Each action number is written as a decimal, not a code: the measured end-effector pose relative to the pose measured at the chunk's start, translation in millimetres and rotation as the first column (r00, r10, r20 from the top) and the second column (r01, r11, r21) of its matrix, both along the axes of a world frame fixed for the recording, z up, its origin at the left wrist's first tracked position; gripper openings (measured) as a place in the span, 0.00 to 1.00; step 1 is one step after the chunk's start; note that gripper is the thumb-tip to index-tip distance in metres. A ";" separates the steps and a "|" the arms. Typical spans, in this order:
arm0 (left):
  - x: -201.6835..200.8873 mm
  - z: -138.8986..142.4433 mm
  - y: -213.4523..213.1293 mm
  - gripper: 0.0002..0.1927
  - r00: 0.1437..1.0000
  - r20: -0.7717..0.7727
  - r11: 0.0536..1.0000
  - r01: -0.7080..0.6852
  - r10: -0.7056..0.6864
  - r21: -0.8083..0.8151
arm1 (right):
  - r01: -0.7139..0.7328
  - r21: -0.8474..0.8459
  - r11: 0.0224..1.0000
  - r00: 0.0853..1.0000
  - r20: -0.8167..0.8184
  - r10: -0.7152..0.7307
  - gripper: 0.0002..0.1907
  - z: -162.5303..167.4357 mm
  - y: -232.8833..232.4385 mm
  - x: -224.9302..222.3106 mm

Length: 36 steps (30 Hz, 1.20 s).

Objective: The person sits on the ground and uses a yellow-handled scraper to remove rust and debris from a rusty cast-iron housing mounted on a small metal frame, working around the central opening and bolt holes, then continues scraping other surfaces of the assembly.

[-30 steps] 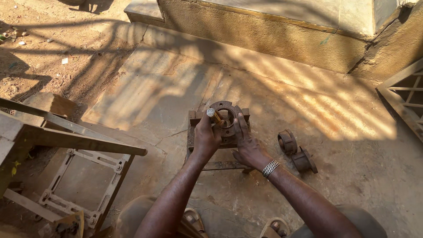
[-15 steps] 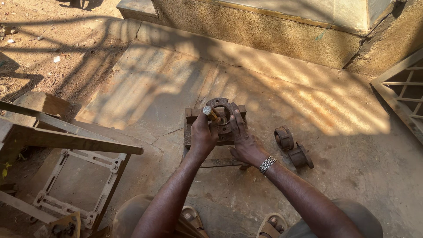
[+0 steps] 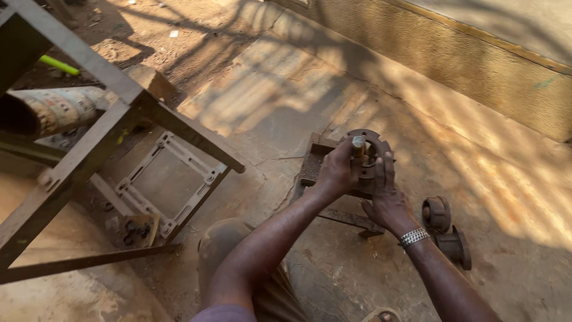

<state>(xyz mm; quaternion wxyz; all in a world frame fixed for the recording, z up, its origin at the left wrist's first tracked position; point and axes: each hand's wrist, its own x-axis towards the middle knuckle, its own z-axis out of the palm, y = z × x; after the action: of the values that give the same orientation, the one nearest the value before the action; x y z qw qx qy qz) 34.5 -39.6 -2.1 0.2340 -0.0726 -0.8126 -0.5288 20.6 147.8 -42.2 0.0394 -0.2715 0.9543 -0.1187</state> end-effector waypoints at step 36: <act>-1.9 23.9 -28.5 0.11 0.997 0.056 0.983 0.040 -0.051 0.179 | -0.047 -0.079 0.996 0.994 -0.100 0.039 0.70 15.7 -6.5 16.2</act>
<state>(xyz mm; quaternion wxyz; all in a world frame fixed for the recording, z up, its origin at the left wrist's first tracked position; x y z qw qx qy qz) 32.6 -68.0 21.8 0.2027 -0.0538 -0.7669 -0.6065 36.8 141.3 -26.4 -0.0161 -0.2991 0.9433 -0.1432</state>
